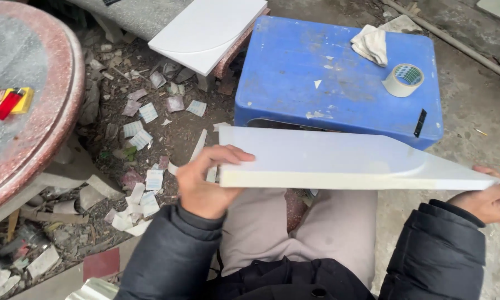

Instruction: The person uses a metal ruler to press the edge of a white board, then applies a strip of masking tape along the curved edge. They smooth the tape down and use the ruler to press the taped edge again.

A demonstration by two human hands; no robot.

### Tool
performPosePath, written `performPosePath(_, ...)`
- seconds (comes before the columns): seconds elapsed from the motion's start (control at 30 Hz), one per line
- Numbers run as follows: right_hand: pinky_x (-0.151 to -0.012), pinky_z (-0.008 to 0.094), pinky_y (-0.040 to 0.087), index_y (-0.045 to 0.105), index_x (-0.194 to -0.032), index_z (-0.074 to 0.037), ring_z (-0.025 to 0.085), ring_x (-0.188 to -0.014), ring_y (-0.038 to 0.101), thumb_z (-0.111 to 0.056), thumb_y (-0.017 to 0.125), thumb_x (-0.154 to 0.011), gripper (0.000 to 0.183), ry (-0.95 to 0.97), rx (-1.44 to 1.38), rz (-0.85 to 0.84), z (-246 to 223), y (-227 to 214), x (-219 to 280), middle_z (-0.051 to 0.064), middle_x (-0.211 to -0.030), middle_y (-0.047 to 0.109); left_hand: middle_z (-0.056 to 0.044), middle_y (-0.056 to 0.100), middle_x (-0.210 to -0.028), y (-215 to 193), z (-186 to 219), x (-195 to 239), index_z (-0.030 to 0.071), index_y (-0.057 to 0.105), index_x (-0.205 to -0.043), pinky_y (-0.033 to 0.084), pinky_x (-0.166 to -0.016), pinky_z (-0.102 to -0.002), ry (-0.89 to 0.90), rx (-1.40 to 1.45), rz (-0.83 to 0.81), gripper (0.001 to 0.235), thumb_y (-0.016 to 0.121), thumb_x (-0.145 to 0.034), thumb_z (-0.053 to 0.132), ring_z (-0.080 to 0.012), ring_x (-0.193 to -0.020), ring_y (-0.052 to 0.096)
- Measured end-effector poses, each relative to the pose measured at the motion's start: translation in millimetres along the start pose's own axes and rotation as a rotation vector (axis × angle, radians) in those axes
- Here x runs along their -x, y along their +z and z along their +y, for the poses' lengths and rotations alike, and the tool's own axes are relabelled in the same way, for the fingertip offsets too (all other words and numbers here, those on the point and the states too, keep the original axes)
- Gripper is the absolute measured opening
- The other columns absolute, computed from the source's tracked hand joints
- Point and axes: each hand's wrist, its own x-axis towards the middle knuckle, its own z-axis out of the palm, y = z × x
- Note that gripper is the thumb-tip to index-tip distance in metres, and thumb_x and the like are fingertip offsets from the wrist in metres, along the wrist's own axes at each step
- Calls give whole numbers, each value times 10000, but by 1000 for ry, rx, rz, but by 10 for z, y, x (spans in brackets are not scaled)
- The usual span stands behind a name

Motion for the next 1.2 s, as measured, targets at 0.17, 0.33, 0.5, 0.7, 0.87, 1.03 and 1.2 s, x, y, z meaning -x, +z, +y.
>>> performPosePath(0.17, -869, 472, 721, 620, -648, -208, 279, -668, 633, -808, 581, -923, 661, 868, -424, 391, -279, 528, 40, 19, -670, 603, -106, 889, -1126, 244, -44, 55, 77, 728, -1077, 726, -962, -460, 101, -8, 25, 300, 997, -944, 72, -303, -1021, 881)
performPosePath(0.33, -744, 656, 597, 655, -802, -160, 383, -634, 564, -640, 763, -941, 511, 881, -793, 448, 759, 286, 205, 98, -689, 604, -104, 880, -1175, 290, -180, 142, 105, 712, -1120, 733, -981, -480, 77, 33, 31, 298, 956, -974, 15, -318, -1072, 873)
performPosePath(0.5, -713, 602, 605, 508, -859, -132, 389, -638, 556, -397, 690, -1057, 377, 612, -621, 403, 865, -274, 256, 170, -770, 551, -154, 863, -1214, 82, -281, 176, 109, 660, -1167, 698, -1145, -529, 48, 119, 19, 315, 929, -1009, 70, -373, -1198, 832)
performPosePath(0.7, -587, 452, 480, 543, -839, -125, 266, -577, 482, -360, 624, -1049, 325, 631, -518, 586, -321, -16, -239, 89, -706, 496, -169, 797, -1302, 82, -581, 38, 142, 594, -1293, 521, -1396, -647, 18, 218, 48, 393, 897, -1047, 88, -362, -1296, 789)
performPosePath(0.87, -644, 511, 592, 547, -895, -118, 305, -603, 543, -504, 608, -1081, 433, 467, -452, 539, -272, 35, -143, 126, -759, 554, -132, 767, -1352, 110, -566, 151, 157, 601, -1356, 432, -1468, -677, -33, 190, -48, 454, 918, -1036, 214, -322, -1320, 762)
performPosePath(1.03, -581, 595, 535, 514, -815, -79, 401, -573, 546, -292, 636, -1072, 355, 448, -556, 525, 811, -169, 141, 250, -726, 607, -113, 791, -1327, 19, -410, 35, 140, 630, -1318, 500, -1425, -677, -5, 136, -102, 555, 1018, -933, 238, -317, -1294, 790)
performPosePath(1.2, -635, 551, 605, 564, -813, -68, 366, -623, 623, -265, 639, -1093, 351, 460, -431, 456, 711, -160, 164, 206, -750, 632, -194, 768, -1451, -105, -260, -185, 81, 830, -1207, 668, -1111, -676, 97, -48, -167, 558, 1137, -742, 118, -451, -1200, 809)
